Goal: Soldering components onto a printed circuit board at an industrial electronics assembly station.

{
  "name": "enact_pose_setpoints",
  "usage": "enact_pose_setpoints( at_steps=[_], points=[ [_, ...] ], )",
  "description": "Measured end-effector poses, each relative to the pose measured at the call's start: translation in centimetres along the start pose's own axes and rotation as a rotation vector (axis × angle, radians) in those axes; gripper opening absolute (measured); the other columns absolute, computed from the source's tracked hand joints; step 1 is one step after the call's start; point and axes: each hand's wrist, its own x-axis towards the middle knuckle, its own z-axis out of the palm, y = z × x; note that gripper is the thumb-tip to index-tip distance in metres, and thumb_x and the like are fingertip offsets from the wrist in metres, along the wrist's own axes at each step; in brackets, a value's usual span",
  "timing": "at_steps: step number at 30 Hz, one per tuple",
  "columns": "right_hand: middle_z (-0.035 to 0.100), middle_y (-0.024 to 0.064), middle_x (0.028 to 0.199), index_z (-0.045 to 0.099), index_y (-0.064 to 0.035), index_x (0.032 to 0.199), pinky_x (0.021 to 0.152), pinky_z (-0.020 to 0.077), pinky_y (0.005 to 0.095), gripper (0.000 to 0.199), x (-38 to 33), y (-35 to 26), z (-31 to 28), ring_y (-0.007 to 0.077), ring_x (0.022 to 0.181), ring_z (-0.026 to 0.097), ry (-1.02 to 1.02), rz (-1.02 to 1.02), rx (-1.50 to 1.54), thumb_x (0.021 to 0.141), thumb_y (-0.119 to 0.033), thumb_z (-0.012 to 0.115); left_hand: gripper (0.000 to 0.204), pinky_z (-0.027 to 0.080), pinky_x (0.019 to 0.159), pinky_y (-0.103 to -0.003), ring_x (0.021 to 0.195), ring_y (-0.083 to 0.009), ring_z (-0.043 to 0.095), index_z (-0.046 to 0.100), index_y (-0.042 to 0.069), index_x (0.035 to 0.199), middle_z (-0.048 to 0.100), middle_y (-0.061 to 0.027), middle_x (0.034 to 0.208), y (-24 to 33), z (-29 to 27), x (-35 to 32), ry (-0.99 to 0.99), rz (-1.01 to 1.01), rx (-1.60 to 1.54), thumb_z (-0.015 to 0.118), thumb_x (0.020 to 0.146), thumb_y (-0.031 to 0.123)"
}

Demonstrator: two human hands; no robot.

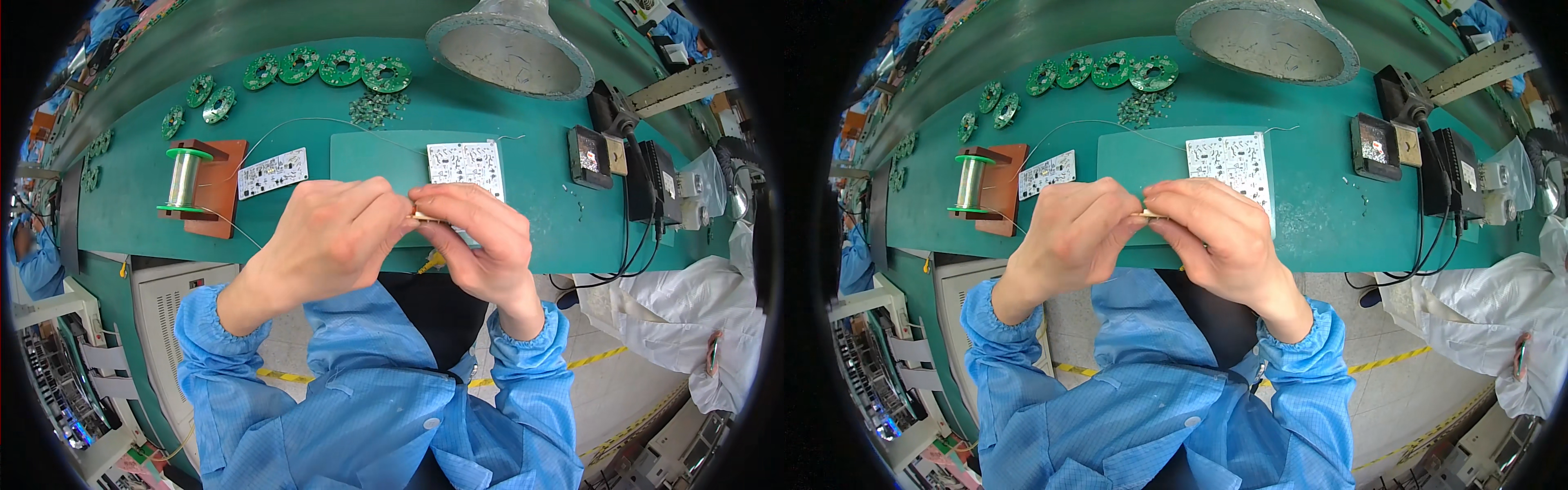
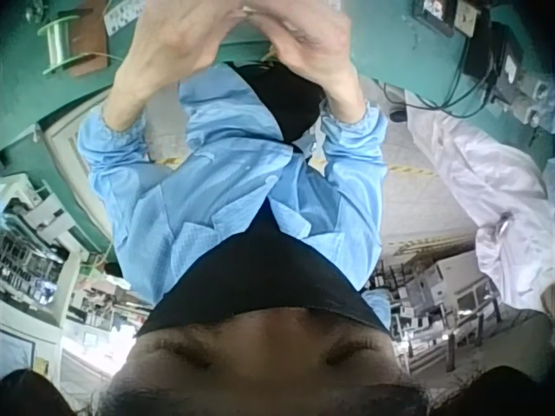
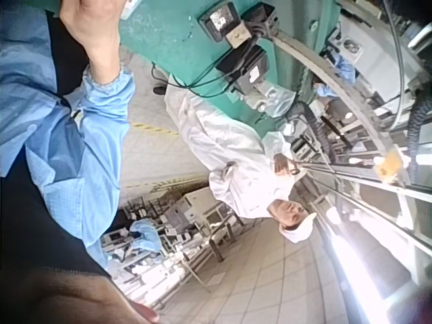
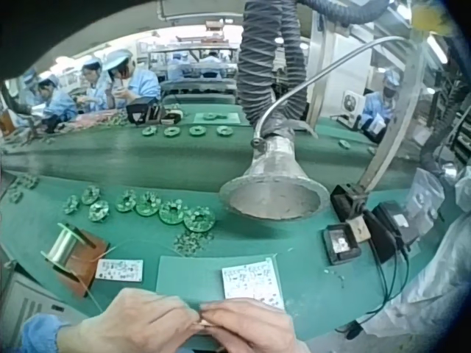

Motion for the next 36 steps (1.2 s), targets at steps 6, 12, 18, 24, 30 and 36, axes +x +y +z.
enact_pose_setpoints(
  at_steps=[6, 12, 18, 24, 30, 36],
  points=[
    [0.065, 0.0162, 0.088, 0.063, 0.0042, 0.086, 0.066, 0.0518, 0.0301, 0.025, -0.2, 0.6, 1.7, 0.0254, 0.077, 0.064, 0.011, -0.06, 0.05, 0.062, 0.009, 0.068, 0.016, 0.037, 0.042, -0.032, 0.049, -0.0221, 0.05, 0.052, 0.004, 0.071, 0.048, -0.0056, 0.062, -0.5, -1.2, -0.8, -0.083, 0.025, 0.046, 0.068, 0.066, 0.004],
    [0.065, 0.016, 0.087, 0.063, 0.0042, 0.084, 0.065, 0.0516, 0.0297, 0.024, -0.3, 1.1, 2.8, 0.0254, 0.076, 0.064, 0.011, -0.073, 0.044, 0.062, 0.009, 0.068, 0.022, 0.037, 0.041, -0.03, 0.047, -0.0174, 0.049, 0.047, 0.008, 0.062, 0.042, -0.0025, 0.058, -1.1, -1.4, -1.2, -0.143, 0.063, 0.153, 0.067, 0.07, 0.012],
    [0.065, 0.0167, 0.084, 0.063, 0.0047, 0.084, 0.065, 0.0522, 0.0307, 0.025, -0.4, 1.3, 3.2, 0.0258, 0.074, 0.064, 0.075, -0.086, 0.035, 0.061, 0.011, 0.067, 0.019, 0.027, 0.037, -0.029, 0.04, -0.0168, 0.039, 0.051, 0.007, 0.062, 0.039, -0.0021, 0.052, -2.0, -0.5, -1.2, -0.011, 0.167, 0.136, 0.07, 0.063, 0.005],
    [0.065, 0.0174, 0.084, 0.063, 0.0055, 0.085, 0.066, 0.0527, 0.0301, 0.024, -0.2, 1.2, 3.7, 0.025, 0.075, 0.065, 0.117, -0.063, 0.011, 0.063, 0.012, 0.067, 0.022, 0.032, 0.036, -0.028, 0.039, -0.0141, 0.044, 0.046, 0.009, 0.057, 0.04, -0.0005, 0.053, -2.7, 0.1, -1.0, 0.08, 0.216, 0.149, 0.068, 0.063, 0.009],
    [0.066, 0.0169, 0.087, 0.064, 0.0061, 0.087, 0.067, 0.0529, 0.0282, 0.019, 0.0, 1.5, 3.2, 0.0221, 0.078, 0.065, 0.108, 0.057, 0.047, 0.069, 0.011, 0.066, 0.022, 0.035, 0.037, -0.031, 0.041, -0.0184, 0.047, 0.048, 0.007, 0.059, 0.043, -0.0027, 0.055, -3.8, 0.5, -1.6, 0.068, 0.091, 0.094, 0.069, 0.066, 0.012],
    [0.066, 0.0177, 0.087, 0.063, 0.0068, 0.087, 0.068, 0.0526, 0.0284, 0.018, 0.2, 1.6, 3.0, 0.0221, 0.078, 0.065, 0.052, 0.081, 0.115, 0.07, 0.011, 0.065, 0.021, 0.038, 0.04, -0.034, 0.049, -0.0227, 0.053, 0.05, 0.006, 0.062, 0.048, -0.0046, 0.058, -4.1, 1.5, -2.4, -0.1, -0.025, -0.028, 0.068, 0.069, 0.013]
  ],
)
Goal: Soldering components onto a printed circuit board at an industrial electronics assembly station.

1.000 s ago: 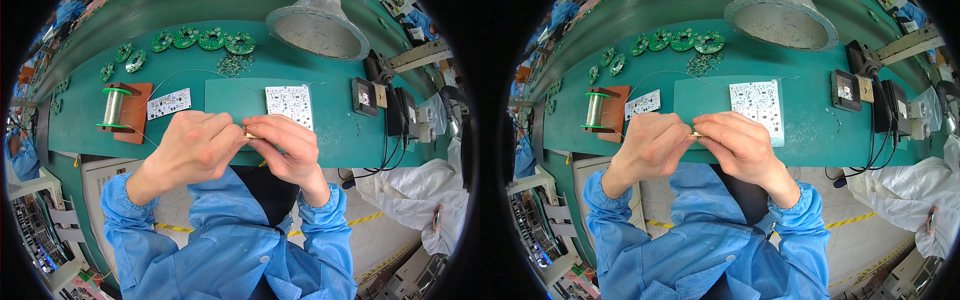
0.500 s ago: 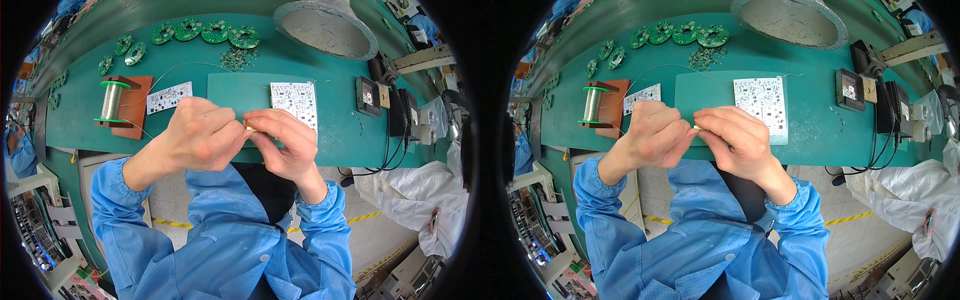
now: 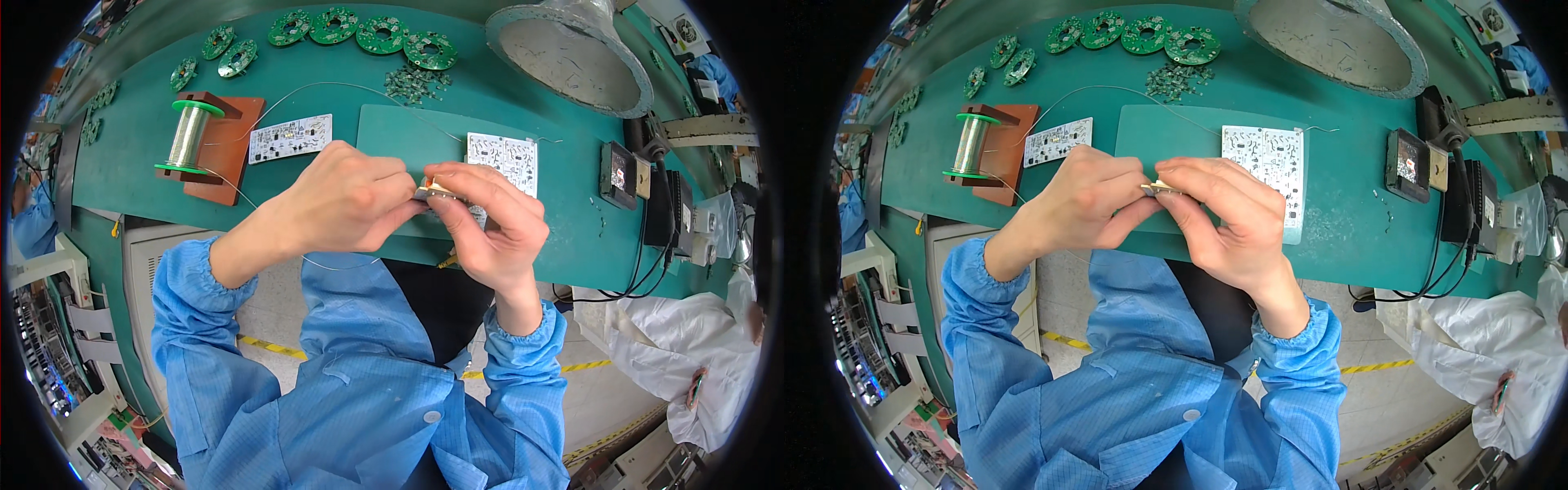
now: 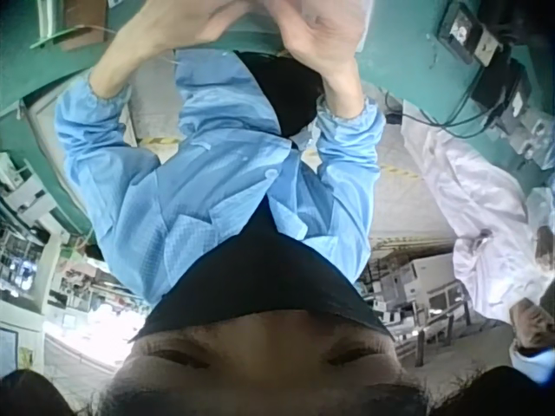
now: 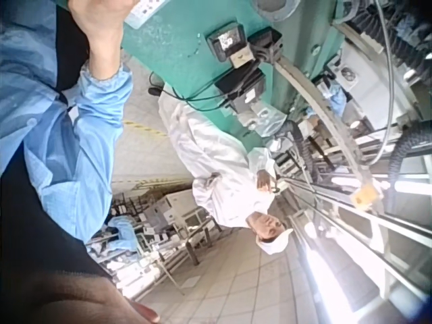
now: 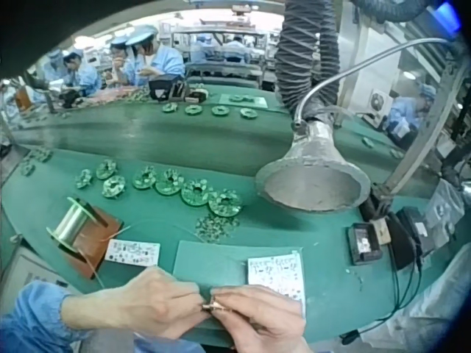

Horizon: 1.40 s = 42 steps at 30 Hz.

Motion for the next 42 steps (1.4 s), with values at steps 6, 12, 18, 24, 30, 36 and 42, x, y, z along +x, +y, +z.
enact_pose_setpoints(
  at_steps=[6, 12, 18, 24, 30, 36, 42],
  points=[
    [0.066, 0.0175, 0.086, 0.064, 0.0066, 0.089, 0.07, 0.0521, 0.0284, 0.019, -0.3, 0.2, 0.6, 0.0217, 0.079, 0.065, 0.048, -0.054, -0.056, 0.07, 0.01, 0.065, 0.022, 0.038, 0.039, -0.034, 0.046, -0.0211, 0.052, 0.048, 0.006, 0.06, 0.046, -0.0045, 0.056, 0.2, 0.7, -0.3, 0.06, 0.1, 0.023, 0.069, 0.064, 0.012],
    [0.067, 0.0148, 0.09, 0.064, 0.0046, 0.097, 0.07, 0.05, 0.0253, 0.022, -0.4, 0.1, 0.4, 0.0166, 0.08, 0.063, 0.132, 0.117, -0.096, 0.076, 0.004, 0.065, 0.013, 0.036, 0.038, -0.026, 0.041, -0.016, 0.049, 0.055, 0.005, 0.062, 0.047, -0.0053, 0.053, 2.1, -1.1, -0.4, 0.217, -0.088, -0.194, 0.064, 0.071, 0.003],
    [0.066, 0.0124, 0.093, 0.06, 0.0043, 0.107, 0.071, 0.0485, 0.0232, 0.028, 1.0, -0.8, 1.0, 0.0129, 0.082, 0.06, 0.233, 0.556, 0.119, 0.081, -0.006, 0.065, 0.018, 0.043, 0.047, -0.02, 0.055, -0.0068, 0.056, 0.061, -0.003, 0.079, 0.061, -0.0042, 0.067, 1.5, -3.3, -0.6, 0.114, -0.59, -0.976, 0.057, 0.088, 0.012],
    [0.059, 0.0187, 0.101, 0.059, 0.0017, 0.102, 0.074, 0.047, 0.0309, 0.034, 0.2, -0.7, 0.5, 0.026, 0.089, 0.06, 0.23, 0.027, -0.164, 0.07, -0.002, 0.068, 0.01, 0.047, 0.053, -0.022, 0.059, -0.01, 0.06, 0.059, -0.004, 0.081, 0.062, -0.007, 0.072, 4.4, -4.0, -0.7, 0.058, -0.636, -0.861, 0.053, 0.086, 0.002],
    [0.06, 0.0098, 0.069, 0.063, 0.0014, 0.076, 0.052, 0.0455, 0.0268, 0.007, -3.8, -4.2, -2.2, 0.019, 0.06, 0.059, -0.025, 0.223, 0.133, 0.072, -0.001, 0.068, 0.006, 0.041, 0.046, -0.024, 0.052, -0.0124, 0.055, 0.062, -0.004, 0.081, 0.059, -0.0094, 0.065, 6.7, -0.3, 1.8, 0.183, -0.305, -0.65, 0.059, 0.076, -0.006],
    [0.055, 0.0011, 0.056, 0.06, 0.0038, 0.067, 0.047, 0.0352, 0.0209, 0.017, -5.2, -1.5, -10.0, 0.005, 0.053, 0.046, 0.328, 0.669, -0.354, 0.079, -0.007, 0.063, 0.022, 0.041, 0.046, -0.024, 0.053, -0.0154, 0.053, 0.063, 0.0, 0.092, 0.059, -0.0075, 0.071, 5.4, 0.2, 1.5, 0.298, -0.227, -0.323, 0.069, 0.072, 0.003],
    [0.047, -0.0026, 0.052, 0.062, 0.0046, 0.074, 0.045, 0.0308, 0.0223, 0.029, -3.4, 2.1, -14.2, 0.0042, 0.051, 0.039, 0.411, 0.605, -0.76, 0.083, -0.023, 0.066, 0.06, 0.044, 0.081, -0.037, 0.098, -0.0315, 0.053, 0.053, 0.0, 0.113, 0.053, -0.0176, 0.111, 3.3, -0.5, -0.9, 0.084, -0.363, -0.01, 0.077, 0.061, 0.016]
  ],
)
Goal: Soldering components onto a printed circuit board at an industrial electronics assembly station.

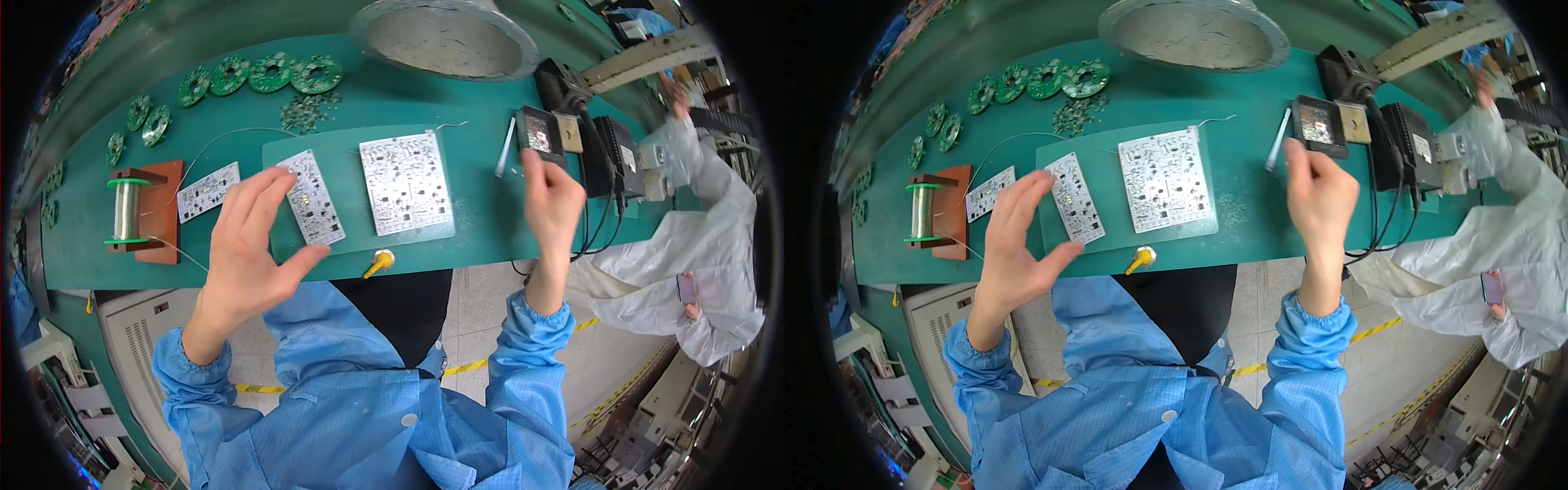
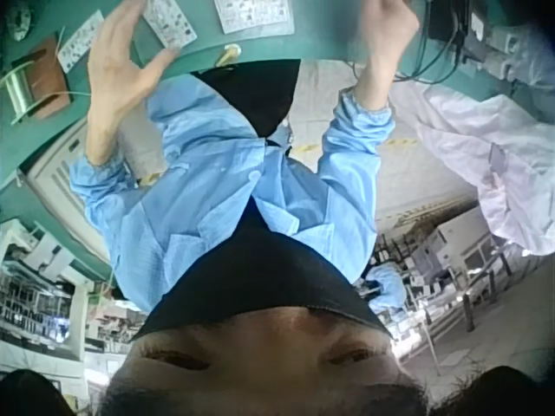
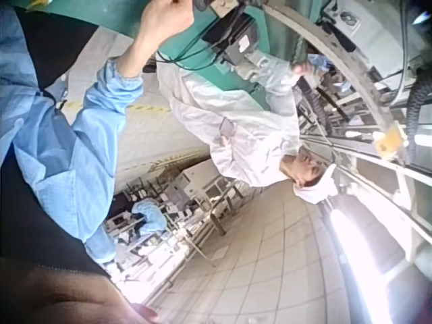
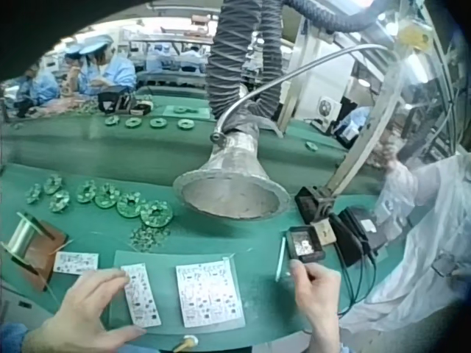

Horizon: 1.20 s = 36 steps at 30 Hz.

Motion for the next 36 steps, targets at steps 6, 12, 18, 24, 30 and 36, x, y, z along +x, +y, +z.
enact_pose_setpoints(
  at_steps=[6, 12, 18, 24, 30, 36],
  points=[
    [0.053, -0.0041, 0.065, 0.065, 0.0047, 0.087, 0.05, 0.0299, 0.0154, 0.014, -4.7, -1.8, 0.8, 0.0008, 0.056, 0.042, -0.099, -0.025, 0.402, 0.085, -0.009, 0.063, 0.098, 0.033, 0.1, -0.044, 0.123, -0.0395, 0.036, 0.034, 0.003, 0.133, 0.032, -0.0212, 0.137, -1.8, 1.6, -0.3, -0.143, -0.053, 0.115, 0.083, 0.051, 0.026],
    [0.057, -0.0018, 0.068, 0.065, 0.0034, 0.089, 0.052, 0.0339, 0.0164, 0.012, -7.6, -4.8, 3.0, 0.0027, 0.059, 0.046, -0.286, -0.159, 0.41, 0.082, -0.006, 0.065, 0.098, 0.036, 0.098, -0.044, 0.121, -0.0387, 0.037, 0.032, 0.003, 0.134, 0.033, -0.0216, 0.136, -2.3, 1.7, -0.1, -0.109, -0.085, 0.064, 0.082, 0.053, 0.025],
    [0.06, 0.0038, 0.065, 0.064, 0.0044, 0.086, 0.047, 0.0332, 0.0171, 0.011, -8.9, -6.0, 3.0, 0.0039, 0.053, 0.046, -0.269, -0.159, 0.564, 0.075, 0.004, 0.064, 0.1, 0.039, 0.095, -0.039, 0.115, -0.0286, 0.047, 0.034, 0.0, 0.133, 0.045, -0.0154, 0.129, -2.2, -0.3, -0.6, -0.136, -0.255, -0.519, 0.078, 0.056, 0.045],
    [0.06, 0.0036, 0.074, 0.063, 0.0058, 0.092, 0.055, 0.0356, 0.018, 0.013, -9.3, -6.0, 2.5, 0.0051, 0.061, 0.048, -0.336, -0.181, 0.626, 0.081, -0.001, 0.062, 0.11, 0.041, 0.089, -0.042, 0.117, -0.0391, 0.045, 0.016, -0.006, 0.139, 0.04, -0.0263, 0.131, -1.2, 0.4, -1.1, -0.296, -0.25, -1.932, 0.036, 0.072, 0.079],
    [0.061, 0.0103, 0.085, 0.059, 0.0053, 0.102, 0.055, 0.0386, 0.0209, 0.033, -9.2, -6.4, 3.0, 0.0113, 0.068, 0.052, -0.327, -0.301, 0.692, 0.072, -0.003, 0.07, 0.111, 0.041, 0.09, -0.044, 0.117, -0.0428, 0.044, 0.014, -0.005, 0.14, 0.038, -0.0269, 0.132, -0.9, 0.4, -0.7, -0.345, -0.217, -2.023, 0.032, 0.072, 0.081],
    [0.058, 0.0215, 0.11, 0.051, 0.0064, 0.115, 0.081, 0.0461, 0.0363, 0.061, -7.9, -10.5, 4.8, 0.032, 0.095, 0.058, -0.21, -0.691, 0.538, 0.059, -0.001, 0.072, 0.107, 0.037, 0.097, -0.045, 0.118, -0.0402, 0.045, 0.019, -0.006, 0.139, 0.037, -0.0225, 0.135, 0.2, 0.8, -0.8, -0.335, -0.2, -1.922, 0.025, 0.075, 0.08]
  ],
)
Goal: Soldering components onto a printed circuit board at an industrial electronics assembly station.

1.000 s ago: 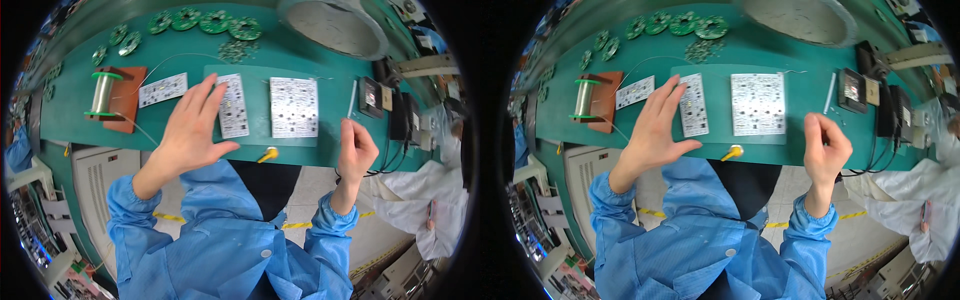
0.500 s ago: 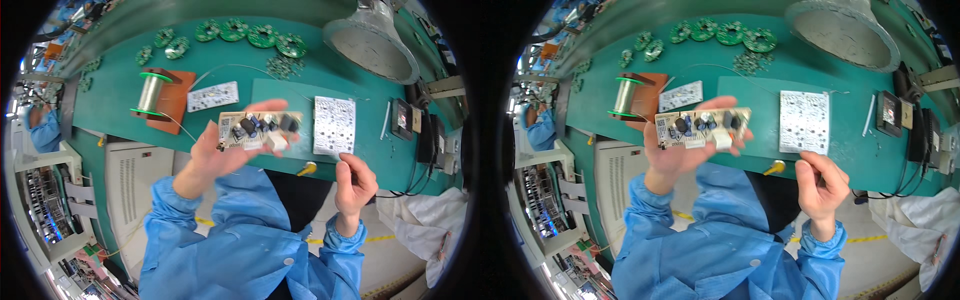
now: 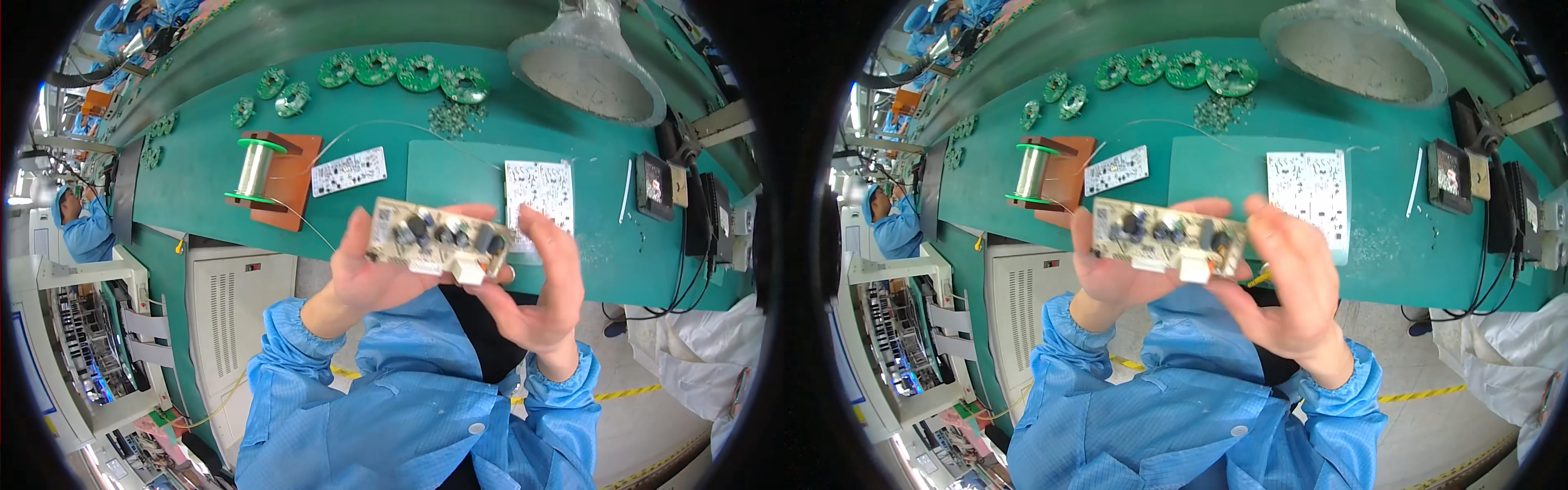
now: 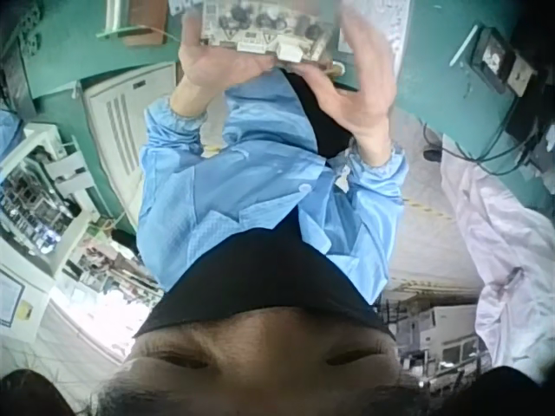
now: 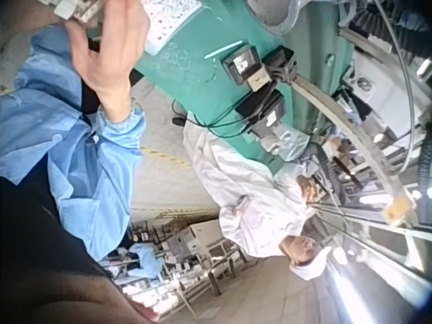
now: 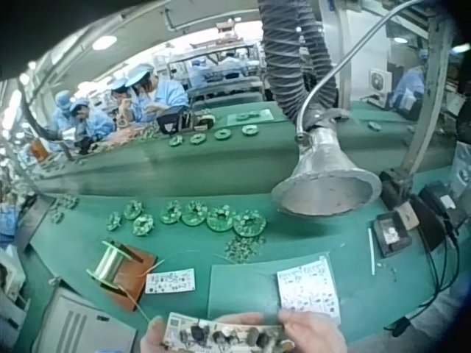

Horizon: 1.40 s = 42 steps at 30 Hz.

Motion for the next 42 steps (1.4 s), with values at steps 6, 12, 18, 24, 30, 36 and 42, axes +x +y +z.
enact_pose_setpoints(
  at_steps=[6, 12, 18, 24, 30, 36, 42],
  points=[
    [0.06, 0.0213, 0.099, 0.053, 0.0105, 0.106, 0.082, 0.0463, 0.0389, 0.048, 0.3, -1.0, -1.9, 0.0328, 0.09, 0.058, -0.036, -0.049, 0.001, 0.06, 0.004, 0.067, 0.048, 0.049, 0.077, -0.029, 0.095, -0.0192, 0.06, 0.046, -0.005, 0.125, 0.058, -0.0145, 0.112, 3.7, 0.5, -1.9, 0.127, -0.089, 0.501, 0.047, 0.093, 0.031],
    [0.059, 0.0204, 0.102, 0.049, 0.0077, 0.117, 0.082, 0.046, 0.0408, 0.063, 1.1, 0.0, -2.1, 0.0334, 0.091, 0.057, -0.021, -0.155, -0.023, 0.057, 0.011, 0.065, 0.031, 0.053, 0.057, -0.026, 0.064, -0.0164, 0.065, 0.063, -0.003, 0.094, 0.065, -0.0092, 0.087, 9.2, 3.8, 0.2, 0.351, -0.397, 0.697, 0.053, 0.091, 0.026],
    [0.056, 0.0217, 0.11, 0.045, 0.0059, 0.122, 0.087, 0.0441, 0.0429, 0.067, 2.4, 1.6, -3.0, 0.0358, 0.098, 0.056, -0.11, -0.248, -0.102, 0.059, 0.012, 0.067, 0.03, 0.055, 0.061, -0.028, 0.07, -0.0218, 0.067, 0.061, -0.003, 0.107, 0.066, -0.0135, 0.092, 11.2, 2.7, 3.6, 0.283, -0.638, 0.587, 0.051, 0.089, 0.019],
    [0.04, 0.0246, 0.129, 0.033, 0.0077, 0.13, 0.099, 0.0353, 0.0474, 0.068, 0.3, 2.9, -6.2, 0.0372, 0.12, 0.041, 0.074, 0.01, -0.167, 0.072, -0.002, 0.067, 0.032, 0.055, 0.06, -0.028, 0.07, -0.0202, 0.066, 0.063, -0.002, 0.105, 0.066, -0.0144, 0.09, 15.7, 1.3, 8.5, 0.47, -0.242, 0.945, 0.053, 0.087, 0.022],
    [0.05, 0.0213, 0.118, 0.044, 0.012, 0.12, 0.094, 0.0383, 0.0417, 0.054, -3.5, 4.5, -7.5, 0.0315, 0.106, 0.05, 0.097, 0.287, -0.18, 0.07, 0.005, 0.061, 0.031, 0.049, 0.078, -0.033, 0.087, -0.0286, 0.062, 0.066, 0.003, 0.099, 0.065, -0.0166, 0.087, 23.0, -11.9, 15.4, 0.882, -0.168, 1.992, 0.06, 0.078, 0.025],
    [0.05, 0.0265, 0.12, 0.045, 0.0068, 0.122, 0.091, 0.0411, 0.043, 0.072, -3.1, 3.9, -5.7, 0.0411, 0.107, 0.05, -0.072, 0.41, -0.329, 0.061, -0.012, 0.078, 0.07, 0.04, 0.095, -0.04, 0.111, -0.0349, 0.052, 0.043, 0.003, 0.13, 0.053, -0.0208, 0.122, 23.4, -22.7, 15.4, 1.082, -0.348, 2.461, 0.054, 0.079, 0.05],
    [0.032, 0.0297, 0.134, 0.025, 0.0052, 0.135, 0.099, 0.0255, 0.0583, 0.106, -2.3, 3.1, -2.1, 0.0434, 0.124, 0.034, -0.193, 0.484, -0.502, 0.056, -0.036, 0.082, 0.024, 0.047, 0.043, -0.029, 0.05, -0.0184, 0.058, 0.057, -0.003, 0.098, 0.059, -0.0108, 0.066, 18.1, -8.1, 15.1, 0.08, 0.923, 2.991, 0.051, 0.083, 0.014]
  ],
)
